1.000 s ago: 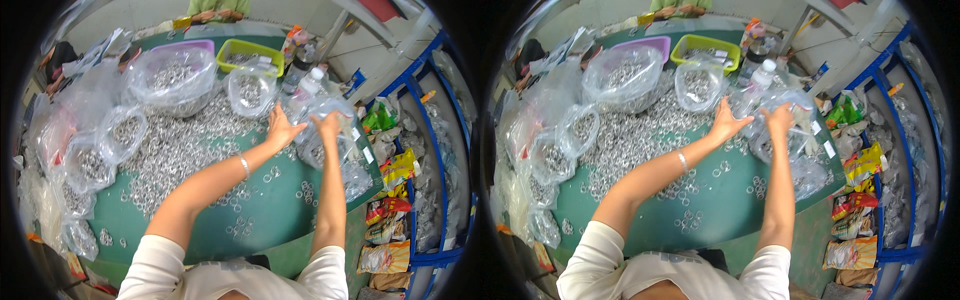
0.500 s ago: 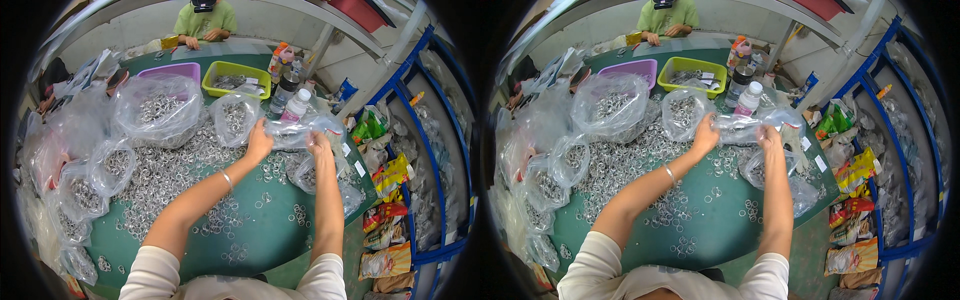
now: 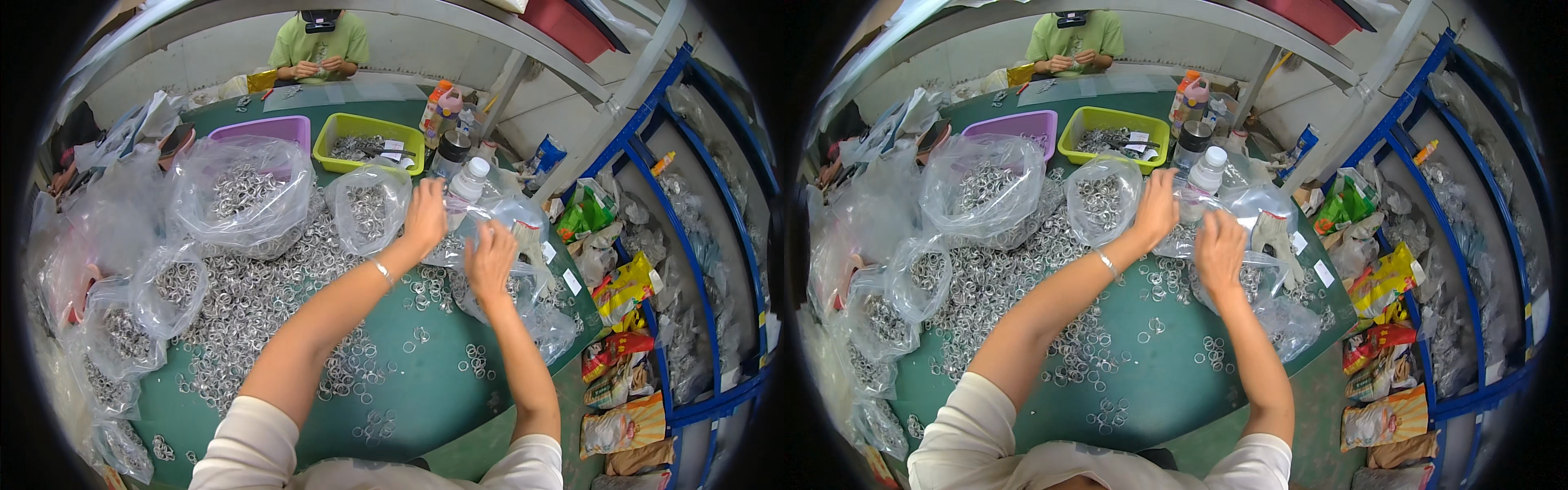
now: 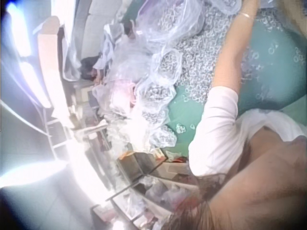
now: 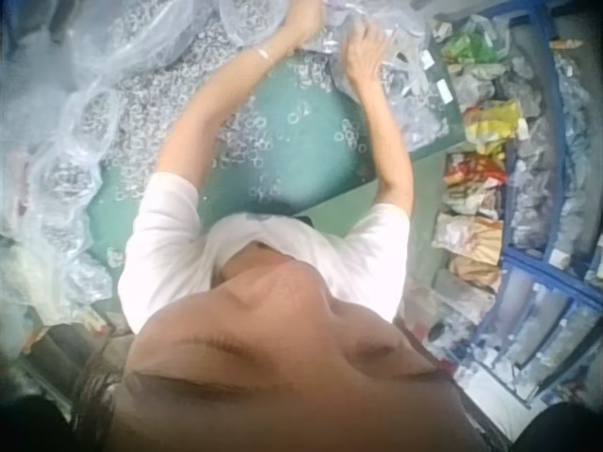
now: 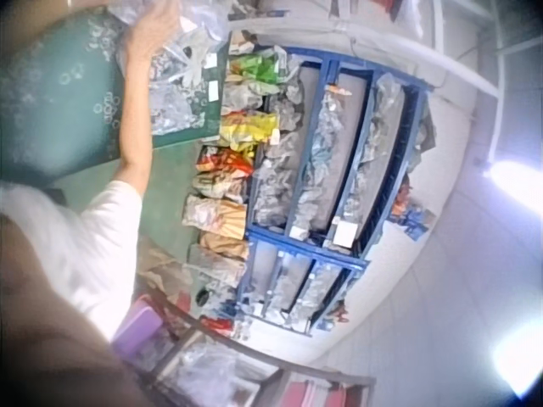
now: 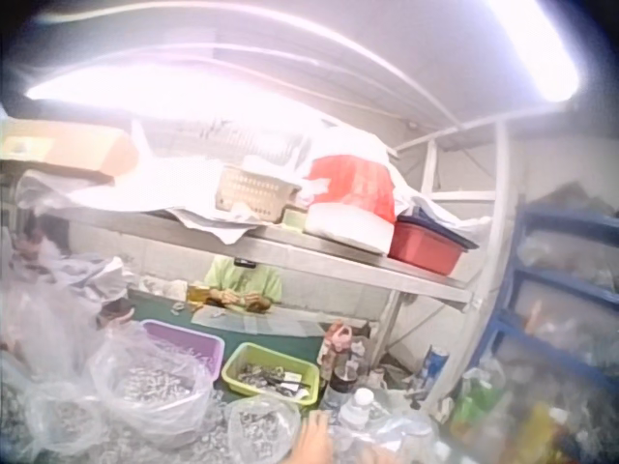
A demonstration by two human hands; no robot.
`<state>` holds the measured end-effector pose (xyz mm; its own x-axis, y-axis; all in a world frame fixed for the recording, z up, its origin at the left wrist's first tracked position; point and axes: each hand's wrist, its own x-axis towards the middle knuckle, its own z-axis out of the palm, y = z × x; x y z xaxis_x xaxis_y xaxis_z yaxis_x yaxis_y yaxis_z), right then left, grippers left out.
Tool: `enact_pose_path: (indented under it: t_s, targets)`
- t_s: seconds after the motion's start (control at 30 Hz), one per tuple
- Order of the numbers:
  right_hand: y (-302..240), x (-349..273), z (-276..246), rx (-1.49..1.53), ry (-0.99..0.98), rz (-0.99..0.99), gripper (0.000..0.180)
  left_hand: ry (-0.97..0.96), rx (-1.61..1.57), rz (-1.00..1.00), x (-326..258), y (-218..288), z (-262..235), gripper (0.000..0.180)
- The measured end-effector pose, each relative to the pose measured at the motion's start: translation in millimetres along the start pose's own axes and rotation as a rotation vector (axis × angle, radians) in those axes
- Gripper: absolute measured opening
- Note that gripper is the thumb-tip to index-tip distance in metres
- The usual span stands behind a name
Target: The person sorts metal rings from a large pile on a green table by hand and places some into plastic bags.
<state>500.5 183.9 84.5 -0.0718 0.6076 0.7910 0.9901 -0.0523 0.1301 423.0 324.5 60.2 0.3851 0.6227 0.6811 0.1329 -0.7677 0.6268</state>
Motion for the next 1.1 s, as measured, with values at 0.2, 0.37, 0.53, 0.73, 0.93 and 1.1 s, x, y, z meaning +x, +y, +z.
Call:
enact_pose_path:
  t_s: [0.2, 0.37, 0.53, 0.73, 0.93, 1.1]
  targets:
    - [-3, -23, -4, 0.199, -0.517, 0.022, 0.022, -0.532, 0.131, 0.723, -22, -12, -31, 0.032]
    - [19, -22, 16, 0.242, -0.499, 0.349, 0.022, -0.527, 0.418, 0.110, -5, -24, -18, 0.025]
    - [34, -26, 25, 0.202, -0.147, 0.557, 0.039, -0.207, 0.212, 0.426, -20, -24, -21, 0.044]
    - [35, -13, 44, 0.100, -0.829, 0.657, 0.039, -0.142, 0.195, -0.455, -32, 10, -11, 0.094]
    - [52, 4, 48, 1.301, -0.073, 1.472, 0.024, -0.402, 0.266, -0.402, -20, 17, -12, 0.066]
    - [46, 49, 20, 1.735, 0.135, 1.663, 0.021, -0.225, -0.395, -0.523, -3, -11, -20, 0.028]
